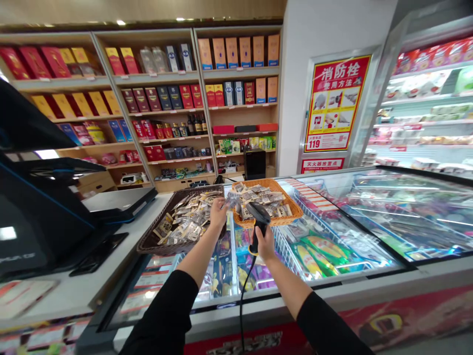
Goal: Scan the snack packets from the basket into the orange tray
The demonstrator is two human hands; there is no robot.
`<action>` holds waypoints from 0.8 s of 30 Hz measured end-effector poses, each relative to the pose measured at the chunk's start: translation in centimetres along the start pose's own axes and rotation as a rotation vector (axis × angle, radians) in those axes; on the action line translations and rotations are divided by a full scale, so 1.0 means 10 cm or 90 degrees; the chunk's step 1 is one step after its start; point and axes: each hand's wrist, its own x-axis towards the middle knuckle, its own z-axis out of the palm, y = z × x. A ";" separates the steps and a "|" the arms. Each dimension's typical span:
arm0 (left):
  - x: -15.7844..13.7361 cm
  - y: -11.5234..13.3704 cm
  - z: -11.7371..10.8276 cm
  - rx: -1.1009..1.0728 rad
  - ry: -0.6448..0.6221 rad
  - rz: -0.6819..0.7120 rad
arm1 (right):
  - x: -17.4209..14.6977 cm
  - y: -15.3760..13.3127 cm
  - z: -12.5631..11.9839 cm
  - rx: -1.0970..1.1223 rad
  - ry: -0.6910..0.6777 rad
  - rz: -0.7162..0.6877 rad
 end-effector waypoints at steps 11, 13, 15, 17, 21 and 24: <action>-0.07 -0.01 -0.06 0.205 -0.055 -0.014 | -0.04 -0.10 0.08 0.033 -0.058 -0.010; -0.08 -0.01 -0.05 0.225 -0.063 -0.015 | -0.05 -0.14 0.10 0.053 -0.082 -0.001; -0.09 -0.02 -0.05 0.216 -0.061 -0.019 | -0.05 -0.17 0.11 0.068 -0.095 0.005; -0.09 -0.03 -0.06 0.189 -0.056 -0.024 | -0.06 -0.17 0.11 0.083 -0.098 0.004; -0.09 -0.05 -0.06 0.158 -0.054 -0.024 | -0.06 -0.17 0.10 0.107 -0.101 -0.002; -0.11 0.00 -0.06 0.192 -0.054 -0.028 | -0.07 -0.18 0.11 0.112 -0.097 0.002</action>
